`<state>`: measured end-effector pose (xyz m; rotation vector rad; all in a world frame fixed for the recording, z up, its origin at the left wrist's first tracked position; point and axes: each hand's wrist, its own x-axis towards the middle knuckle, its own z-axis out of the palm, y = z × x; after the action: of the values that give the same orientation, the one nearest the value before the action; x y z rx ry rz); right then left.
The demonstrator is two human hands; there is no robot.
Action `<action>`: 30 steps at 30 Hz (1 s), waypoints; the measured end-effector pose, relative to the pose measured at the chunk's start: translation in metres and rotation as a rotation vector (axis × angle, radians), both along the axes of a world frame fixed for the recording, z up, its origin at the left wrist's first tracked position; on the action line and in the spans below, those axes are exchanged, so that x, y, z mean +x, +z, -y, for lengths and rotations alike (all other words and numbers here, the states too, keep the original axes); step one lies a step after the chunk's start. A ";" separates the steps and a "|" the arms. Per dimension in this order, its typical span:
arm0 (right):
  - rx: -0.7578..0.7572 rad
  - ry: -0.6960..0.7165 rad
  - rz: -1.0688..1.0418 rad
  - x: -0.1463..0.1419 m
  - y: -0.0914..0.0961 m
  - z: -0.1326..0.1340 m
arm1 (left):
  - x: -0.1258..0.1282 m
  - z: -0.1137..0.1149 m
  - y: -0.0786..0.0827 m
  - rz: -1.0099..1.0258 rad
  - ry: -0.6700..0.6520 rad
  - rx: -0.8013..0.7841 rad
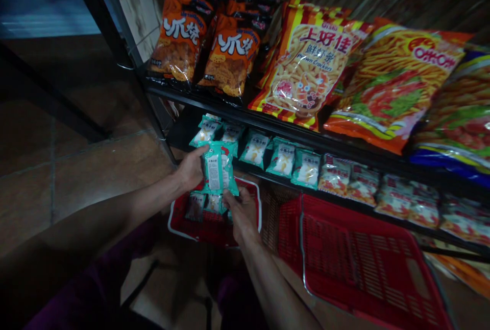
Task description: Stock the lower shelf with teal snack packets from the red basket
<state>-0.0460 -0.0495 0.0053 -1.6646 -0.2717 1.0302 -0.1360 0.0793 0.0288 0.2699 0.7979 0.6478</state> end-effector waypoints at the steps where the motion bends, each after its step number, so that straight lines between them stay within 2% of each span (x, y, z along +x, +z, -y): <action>1: -0.001 -0.004 0.003 0.000 0.001 0.000 | 0.000 0.000 0.001 -0.002 0.007 0.001; 9: 0.048 -0.030 -0.032 0.001 0.002 0.001 | 0.000 0.000 0.006 0.018 -0.026 -0.001; 18: 0.082 -0.069 -0.052 0.001 0.002 0.001 | -0.002 0.000 0.003 0.039 -0.092 -0.007; 30: 0.093 -0.172 -0.070 0.000 0.012 -0.004 | 0.001 0.009 -0.002 0.021 -0.166 0.122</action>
<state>-0.0463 -0.0451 0.0173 -1.5369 -0.1263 0.9305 -0.1349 0.0707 0.0270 0.4356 0.7090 0.5424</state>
